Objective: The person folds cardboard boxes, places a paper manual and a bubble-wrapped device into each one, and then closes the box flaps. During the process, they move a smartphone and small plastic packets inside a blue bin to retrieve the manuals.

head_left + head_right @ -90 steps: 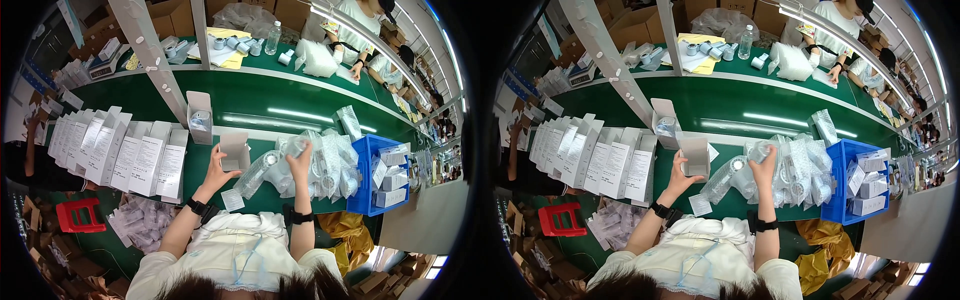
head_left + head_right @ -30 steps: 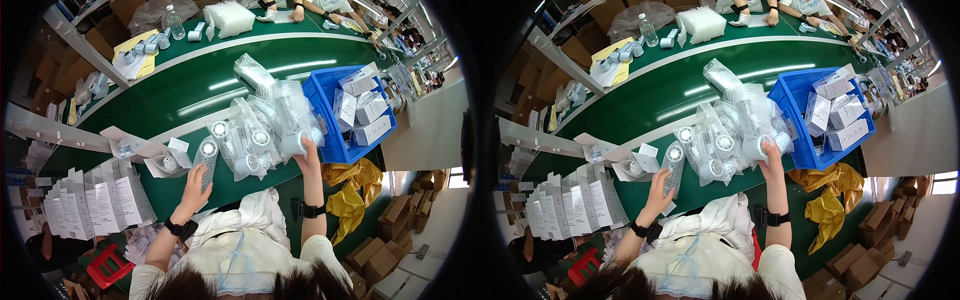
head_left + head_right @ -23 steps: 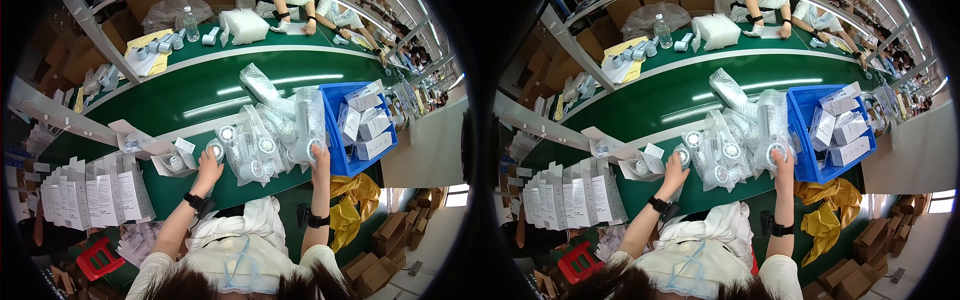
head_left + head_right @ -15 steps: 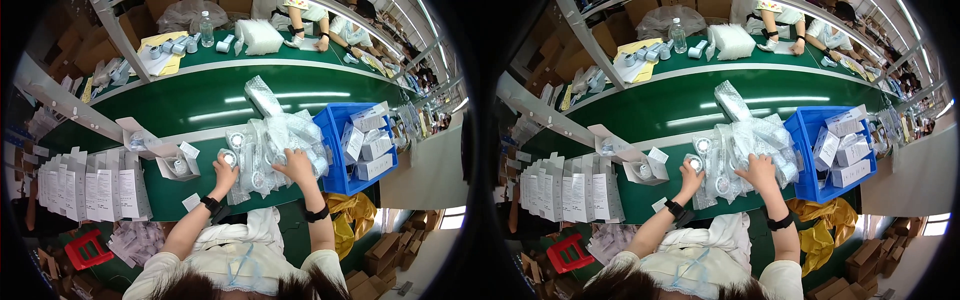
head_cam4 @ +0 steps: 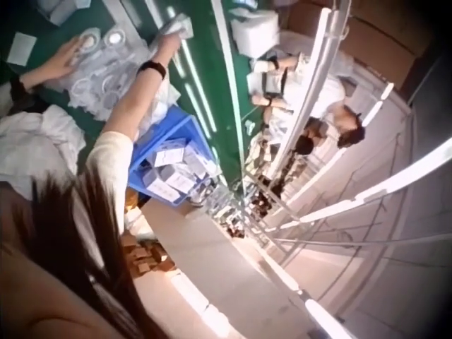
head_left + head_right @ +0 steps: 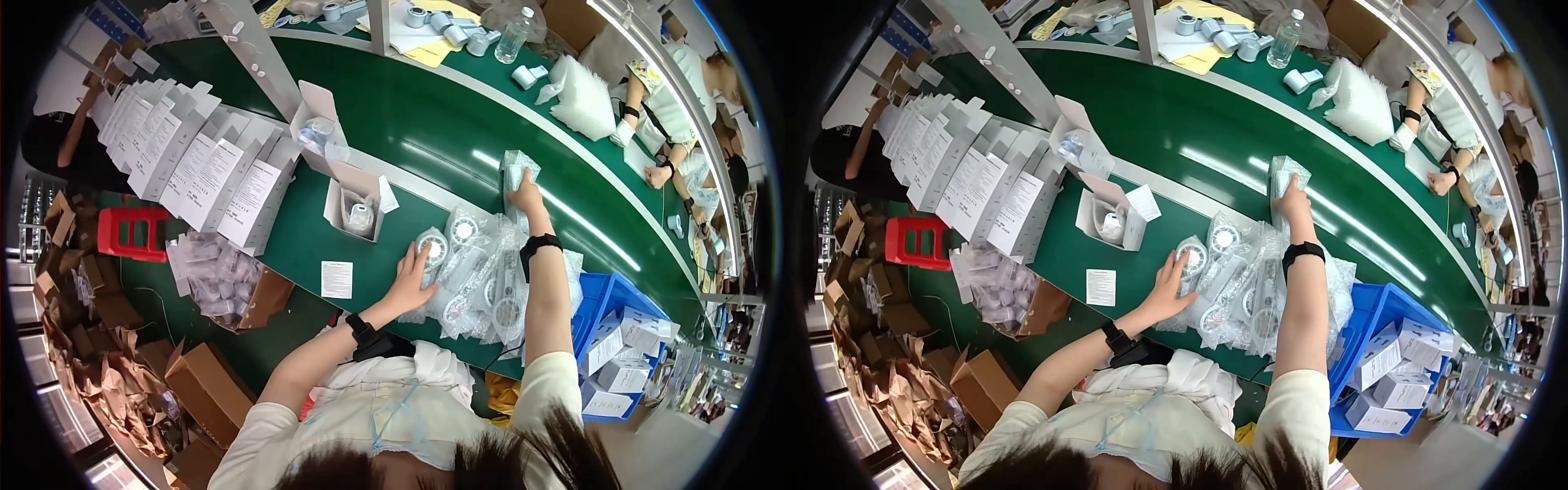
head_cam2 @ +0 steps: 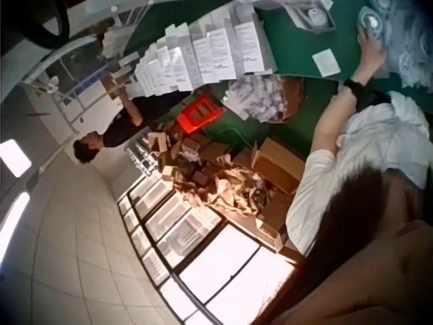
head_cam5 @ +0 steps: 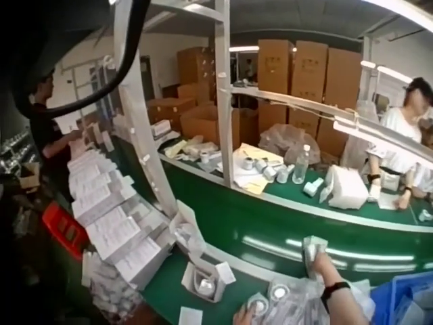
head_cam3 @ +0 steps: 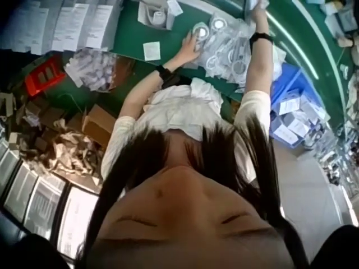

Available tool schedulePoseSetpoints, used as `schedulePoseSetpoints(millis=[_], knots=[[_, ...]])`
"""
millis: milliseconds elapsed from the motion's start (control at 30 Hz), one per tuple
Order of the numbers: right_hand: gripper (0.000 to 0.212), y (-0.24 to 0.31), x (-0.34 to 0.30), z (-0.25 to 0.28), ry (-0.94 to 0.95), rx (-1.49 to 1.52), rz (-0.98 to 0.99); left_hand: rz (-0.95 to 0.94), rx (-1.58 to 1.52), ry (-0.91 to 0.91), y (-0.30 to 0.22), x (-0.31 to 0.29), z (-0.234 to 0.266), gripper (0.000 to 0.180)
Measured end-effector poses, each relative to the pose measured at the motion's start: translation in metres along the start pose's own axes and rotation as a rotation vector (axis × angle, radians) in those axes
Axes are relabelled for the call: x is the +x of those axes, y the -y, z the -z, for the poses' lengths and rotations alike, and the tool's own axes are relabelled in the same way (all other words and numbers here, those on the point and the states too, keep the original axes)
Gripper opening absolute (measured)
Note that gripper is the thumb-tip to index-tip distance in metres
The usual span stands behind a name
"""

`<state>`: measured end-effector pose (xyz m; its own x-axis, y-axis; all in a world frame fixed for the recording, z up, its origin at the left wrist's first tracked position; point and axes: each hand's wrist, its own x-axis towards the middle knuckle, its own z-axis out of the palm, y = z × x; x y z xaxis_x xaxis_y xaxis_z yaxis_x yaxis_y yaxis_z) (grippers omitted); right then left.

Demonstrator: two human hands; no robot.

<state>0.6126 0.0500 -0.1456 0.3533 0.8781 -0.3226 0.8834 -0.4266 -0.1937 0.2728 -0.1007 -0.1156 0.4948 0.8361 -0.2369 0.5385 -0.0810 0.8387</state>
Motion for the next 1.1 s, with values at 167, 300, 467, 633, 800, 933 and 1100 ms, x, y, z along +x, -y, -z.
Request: schedulePoseSetpoints(millis=[167,300,467,633,800,933,1100], knots=[[0.089,-0.008,-0.021,0.032,-0.241,0.243,-0.052,-0.072,-0.057,0.093,0.004,0.008,-0.004,0.088],[0.082,0.004,-0.091,0.15,-0.622,0.553,0.004,-0.113,-0.071,0.106,0.015,0.012,0.001,0.089],[0.077,-0.025,-0.259,0.231,-0.624,0.808,0.016,-0.182,-0.116,0.088,0.027,0.025,0.005,0.09],[0.077,-0.017,-0.343,0.148,-0.528,0.613,-0.263,-0.141,-0.146,0.119,0.016,0.028,0.009,0.086],[0.069,-0.014,-0.329,0.093,-0.486,0.572,-0.351,-0.123,-0.254,0.123,0.007,0.032,0.007,0.08],[0.056,-0.007,-0.296,0.066,-0.487,0.376,-0.351,-0.133,-0.263,0.115,0.0,0.036,-0.003,0.076],[0.046,0.0,-0.288,0.039,-0.48,0.053,-0.293,-0.114,-0.309,0.09,-0.001,0.046,-0.02,0.069]])
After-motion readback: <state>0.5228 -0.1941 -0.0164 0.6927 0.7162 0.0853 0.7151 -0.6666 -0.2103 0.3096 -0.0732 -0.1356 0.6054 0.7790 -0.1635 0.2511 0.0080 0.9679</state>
